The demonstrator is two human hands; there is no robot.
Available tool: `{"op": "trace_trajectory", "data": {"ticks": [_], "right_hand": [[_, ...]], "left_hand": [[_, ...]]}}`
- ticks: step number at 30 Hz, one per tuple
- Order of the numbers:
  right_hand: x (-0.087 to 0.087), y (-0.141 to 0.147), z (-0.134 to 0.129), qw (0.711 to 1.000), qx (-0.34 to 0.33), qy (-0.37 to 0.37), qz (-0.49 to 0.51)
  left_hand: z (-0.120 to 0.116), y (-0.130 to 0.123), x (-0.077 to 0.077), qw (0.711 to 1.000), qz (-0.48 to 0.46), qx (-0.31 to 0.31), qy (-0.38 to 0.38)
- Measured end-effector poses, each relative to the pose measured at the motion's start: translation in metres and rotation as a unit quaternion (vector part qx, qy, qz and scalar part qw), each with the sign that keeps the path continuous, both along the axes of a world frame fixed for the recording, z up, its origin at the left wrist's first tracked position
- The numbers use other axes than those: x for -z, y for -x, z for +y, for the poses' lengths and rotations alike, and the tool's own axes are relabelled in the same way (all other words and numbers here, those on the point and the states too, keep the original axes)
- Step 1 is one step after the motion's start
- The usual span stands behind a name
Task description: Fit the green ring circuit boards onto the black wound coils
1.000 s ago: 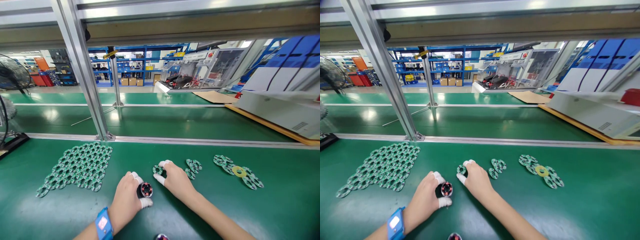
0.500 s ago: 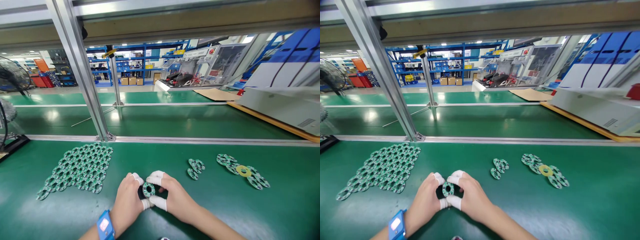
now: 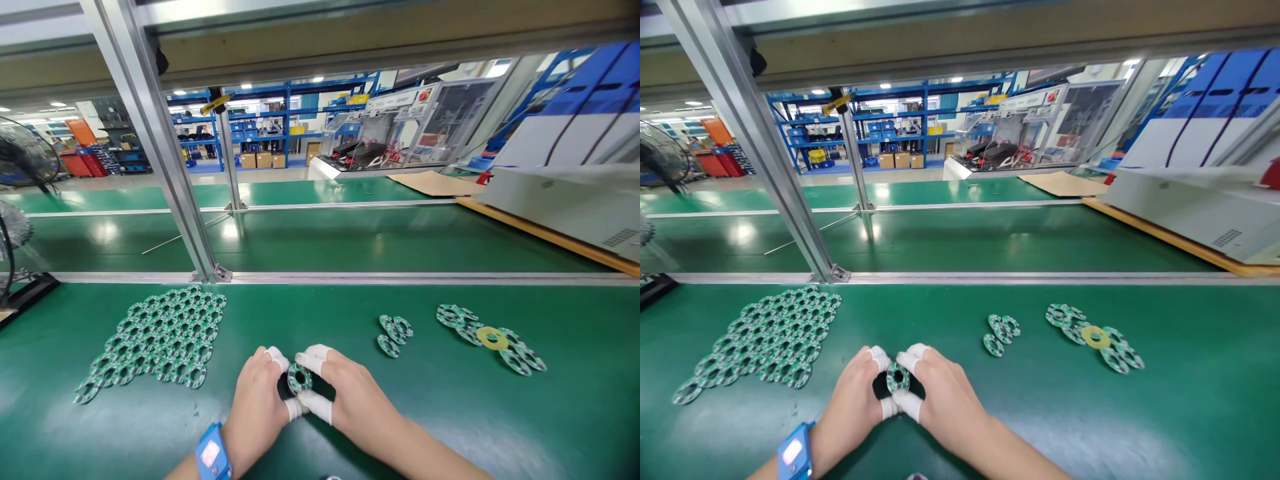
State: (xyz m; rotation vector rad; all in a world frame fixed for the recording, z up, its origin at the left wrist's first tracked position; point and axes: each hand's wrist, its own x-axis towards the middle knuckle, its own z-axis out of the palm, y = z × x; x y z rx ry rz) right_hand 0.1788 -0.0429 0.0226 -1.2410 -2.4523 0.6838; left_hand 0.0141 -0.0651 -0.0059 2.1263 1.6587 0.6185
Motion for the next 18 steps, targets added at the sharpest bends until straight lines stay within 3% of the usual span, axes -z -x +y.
{"op": "trace_trajectory", "data": {"ticks": [8, 18], "right_hand": [[-0.0089, -0.0027, 0.0085, 0.997, -0.046, 0.05, 0.032], [-0.0059, -0.0027, 0.0061, 0.999, -0.04, 0.029, 0.016]], "left_hand": [[-0.0005, 0.0001, -0.0002, 1.0, 0.005, 0.001, 0.01], [-0.0007, 0.0008, 0.0018, 1.0, 0.003, 0.002, 0.0]]}}
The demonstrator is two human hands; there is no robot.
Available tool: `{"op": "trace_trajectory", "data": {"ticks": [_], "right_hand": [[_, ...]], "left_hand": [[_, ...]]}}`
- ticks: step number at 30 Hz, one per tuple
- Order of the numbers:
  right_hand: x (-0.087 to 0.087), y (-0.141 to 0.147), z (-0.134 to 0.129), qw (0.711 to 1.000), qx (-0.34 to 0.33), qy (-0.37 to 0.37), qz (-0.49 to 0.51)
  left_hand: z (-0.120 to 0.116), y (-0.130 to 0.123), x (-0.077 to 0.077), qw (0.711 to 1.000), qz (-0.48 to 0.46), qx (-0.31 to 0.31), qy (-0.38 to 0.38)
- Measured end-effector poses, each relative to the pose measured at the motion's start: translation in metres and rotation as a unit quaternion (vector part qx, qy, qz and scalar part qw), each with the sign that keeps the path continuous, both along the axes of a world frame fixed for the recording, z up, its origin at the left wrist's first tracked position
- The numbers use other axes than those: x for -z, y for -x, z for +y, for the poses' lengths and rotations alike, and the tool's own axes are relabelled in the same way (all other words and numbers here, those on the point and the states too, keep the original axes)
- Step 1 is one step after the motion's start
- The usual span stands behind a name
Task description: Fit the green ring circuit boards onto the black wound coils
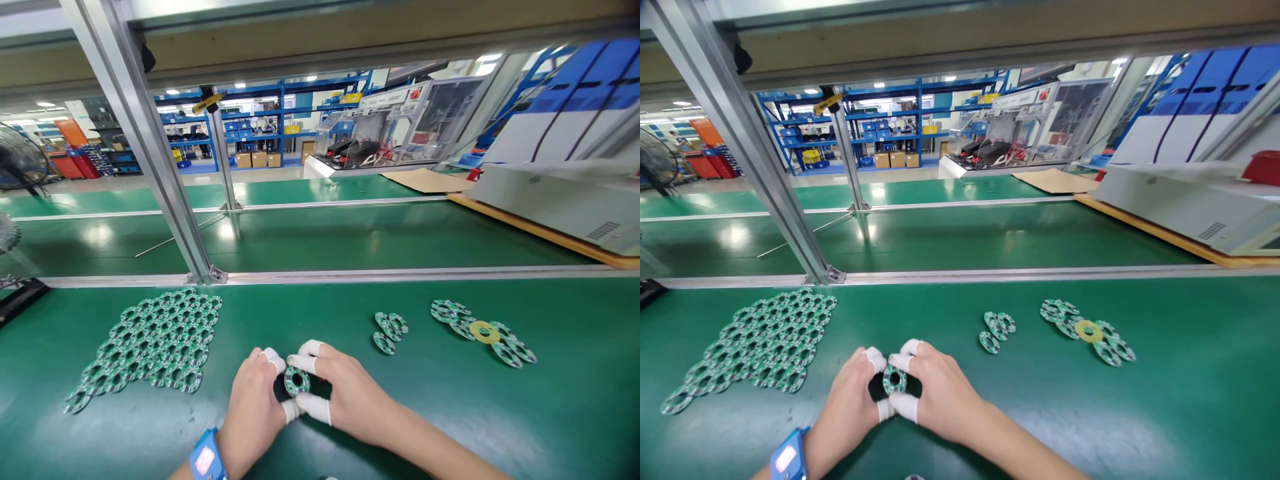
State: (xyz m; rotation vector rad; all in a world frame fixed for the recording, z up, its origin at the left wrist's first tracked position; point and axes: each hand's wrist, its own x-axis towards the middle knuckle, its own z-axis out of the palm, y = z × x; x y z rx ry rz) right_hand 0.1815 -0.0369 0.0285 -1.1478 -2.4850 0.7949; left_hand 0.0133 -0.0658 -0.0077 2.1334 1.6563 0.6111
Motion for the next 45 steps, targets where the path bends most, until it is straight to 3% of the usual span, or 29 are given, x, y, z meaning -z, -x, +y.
{"op": "trace_trajectory", "data": {"ticks": [19, 29, 36, 45], "right_hand": [[0.015, -0.006, 0.001, 0.998, -0.037, -0.012, 0.049], [0.039, -0.01, -0.002, 0.993, -0.017, -0.011, 0.116], [0.038, -0.007, -0.001, 0.988, -0.021, 0.0, 0.15], [0.035, -0.01, 0.003, 0.994, -0.04, -0.074, 0.072]], "left_hand": [[0.0, 0.0, -0.003, 1.0, 0.003, 0.005, 0.006], [0.002, 0.0, -0.002, 1.0, 0.004, 0.019, -0.002], [0.002, 0.001, -0.001, 1.0, 0.003, 0.016, -0.007], [0.001, 0.001, 0.003, 0.999, -0.011, 0.016, -0.034]]}}
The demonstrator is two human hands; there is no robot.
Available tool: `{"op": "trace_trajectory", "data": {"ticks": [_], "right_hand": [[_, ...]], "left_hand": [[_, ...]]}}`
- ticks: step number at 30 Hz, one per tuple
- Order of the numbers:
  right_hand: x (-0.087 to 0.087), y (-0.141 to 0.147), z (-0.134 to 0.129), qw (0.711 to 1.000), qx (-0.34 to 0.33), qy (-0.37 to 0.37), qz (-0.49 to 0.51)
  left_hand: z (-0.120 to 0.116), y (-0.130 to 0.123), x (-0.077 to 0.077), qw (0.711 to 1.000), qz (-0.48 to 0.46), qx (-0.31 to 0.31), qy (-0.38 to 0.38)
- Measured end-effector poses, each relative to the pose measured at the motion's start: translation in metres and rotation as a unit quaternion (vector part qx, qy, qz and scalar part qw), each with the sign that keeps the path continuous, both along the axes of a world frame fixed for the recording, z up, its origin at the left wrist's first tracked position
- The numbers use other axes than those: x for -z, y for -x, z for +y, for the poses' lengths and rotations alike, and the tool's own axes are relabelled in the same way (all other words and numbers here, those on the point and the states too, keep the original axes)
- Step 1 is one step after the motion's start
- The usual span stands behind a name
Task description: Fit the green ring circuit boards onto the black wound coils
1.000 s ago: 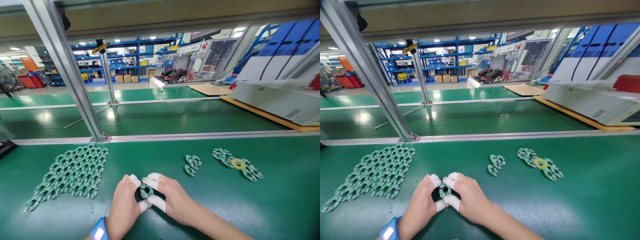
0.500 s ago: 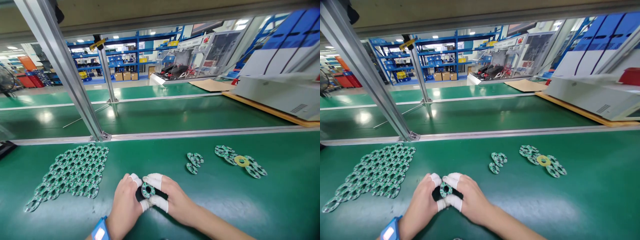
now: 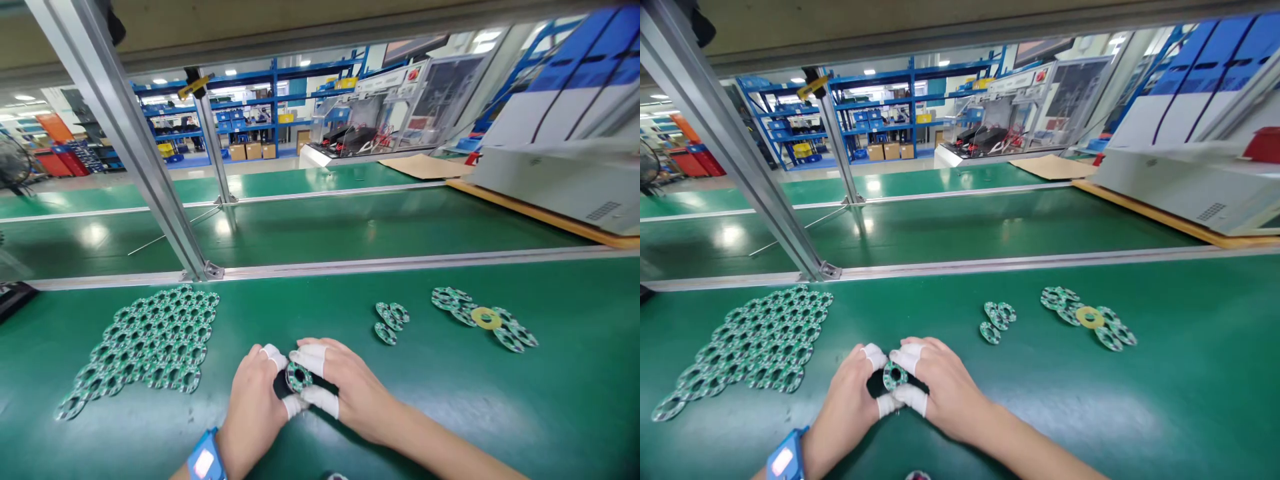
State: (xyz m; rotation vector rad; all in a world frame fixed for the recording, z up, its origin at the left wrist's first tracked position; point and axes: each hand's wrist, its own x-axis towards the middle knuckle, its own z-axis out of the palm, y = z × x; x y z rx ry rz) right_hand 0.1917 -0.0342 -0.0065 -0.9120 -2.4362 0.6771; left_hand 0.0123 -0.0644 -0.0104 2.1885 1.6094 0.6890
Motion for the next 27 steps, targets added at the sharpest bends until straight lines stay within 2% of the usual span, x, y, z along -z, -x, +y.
{"op": "trace_trajectory", "data": {"ticks": [4, 10, 18, 23, 27], "right_hand": [[-0.008, 0.005, 0.002, 0.999, 0.017, 0.02, 0.023], [-0.022, 0.007, 0.003, 0.997, 0.006, 0.07, 0.018], [-0.006, 0.006, 0.002, 0.995, 0.008, 0.061, 0.076], [-0.001, 0.004, 0.002, 0.999, 0.016, 0.024, 0.046], [-0.006, 0.002, 0.003, 1.0, 0.008, 0.0, 0.012]], "left_hand": [[0.001, 0.001, 0.003, 1.0, 0.003, -0.003, -0.01], [0.001, 0.001, 0.004, 1.0, 0.004, -0.009, 0.003], [0.001, 0.0, 0.0, 1.0, -0.001, -0.003, 0.017], [0.001, 0.0, -0.001, 1.0, -0.001, -0.002, 0.018], [0.001, 0.0, -0.002, 1.0, 0.001, -0.002, 0.029]]}}
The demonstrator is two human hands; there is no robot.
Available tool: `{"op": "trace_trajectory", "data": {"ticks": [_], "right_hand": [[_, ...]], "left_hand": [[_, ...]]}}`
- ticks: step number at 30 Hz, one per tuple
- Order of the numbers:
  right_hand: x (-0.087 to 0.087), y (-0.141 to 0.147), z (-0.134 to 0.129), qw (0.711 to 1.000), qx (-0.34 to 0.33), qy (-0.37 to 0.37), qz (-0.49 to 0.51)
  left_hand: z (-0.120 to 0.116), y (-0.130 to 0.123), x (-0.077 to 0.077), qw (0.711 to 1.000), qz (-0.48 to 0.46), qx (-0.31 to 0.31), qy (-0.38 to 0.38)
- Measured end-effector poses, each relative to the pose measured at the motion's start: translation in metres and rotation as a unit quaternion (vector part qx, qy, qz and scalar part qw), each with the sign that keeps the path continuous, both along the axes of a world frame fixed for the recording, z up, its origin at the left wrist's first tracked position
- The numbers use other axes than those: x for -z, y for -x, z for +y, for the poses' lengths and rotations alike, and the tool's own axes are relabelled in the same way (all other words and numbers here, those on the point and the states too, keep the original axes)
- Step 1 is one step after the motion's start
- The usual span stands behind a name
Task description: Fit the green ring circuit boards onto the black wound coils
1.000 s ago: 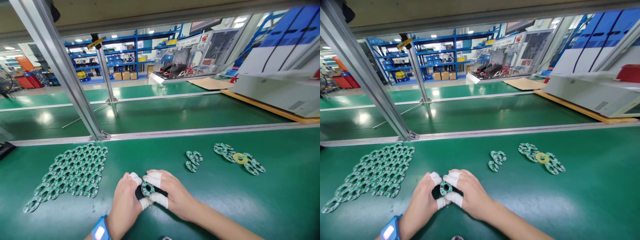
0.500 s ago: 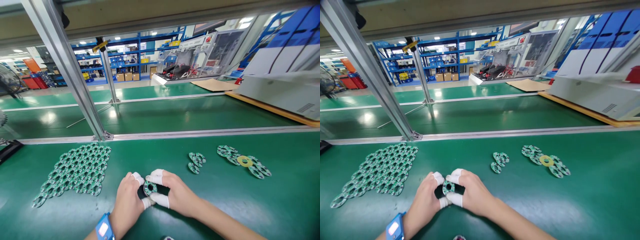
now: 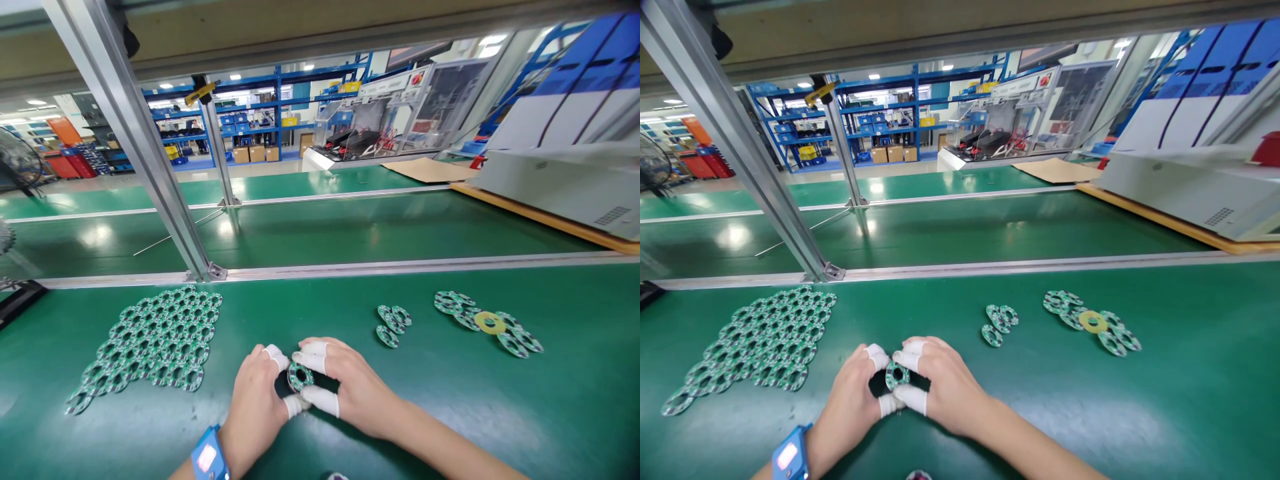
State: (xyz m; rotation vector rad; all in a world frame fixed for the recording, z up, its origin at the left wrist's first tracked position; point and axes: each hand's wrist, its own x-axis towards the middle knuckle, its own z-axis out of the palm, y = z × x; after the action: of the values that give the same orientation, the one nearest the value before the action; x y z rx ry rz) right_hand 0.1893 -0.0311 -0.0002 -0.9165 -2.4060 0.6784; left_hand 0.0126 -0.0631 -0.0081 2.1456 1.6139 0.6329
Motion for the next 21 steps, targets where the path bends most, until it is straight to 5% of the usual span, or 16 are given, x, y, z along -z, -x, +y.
{"op": "trace_trajectory", "data": {"ticks": [21], "right_hand": [[-0.02, 0.005, 0.004, 0.998, -0.011, 0.057, -0.024]], "left_hand": [[-0.003, 0.002, 0.002, 1.0, 0.005, 0.009, -0.002]]}}
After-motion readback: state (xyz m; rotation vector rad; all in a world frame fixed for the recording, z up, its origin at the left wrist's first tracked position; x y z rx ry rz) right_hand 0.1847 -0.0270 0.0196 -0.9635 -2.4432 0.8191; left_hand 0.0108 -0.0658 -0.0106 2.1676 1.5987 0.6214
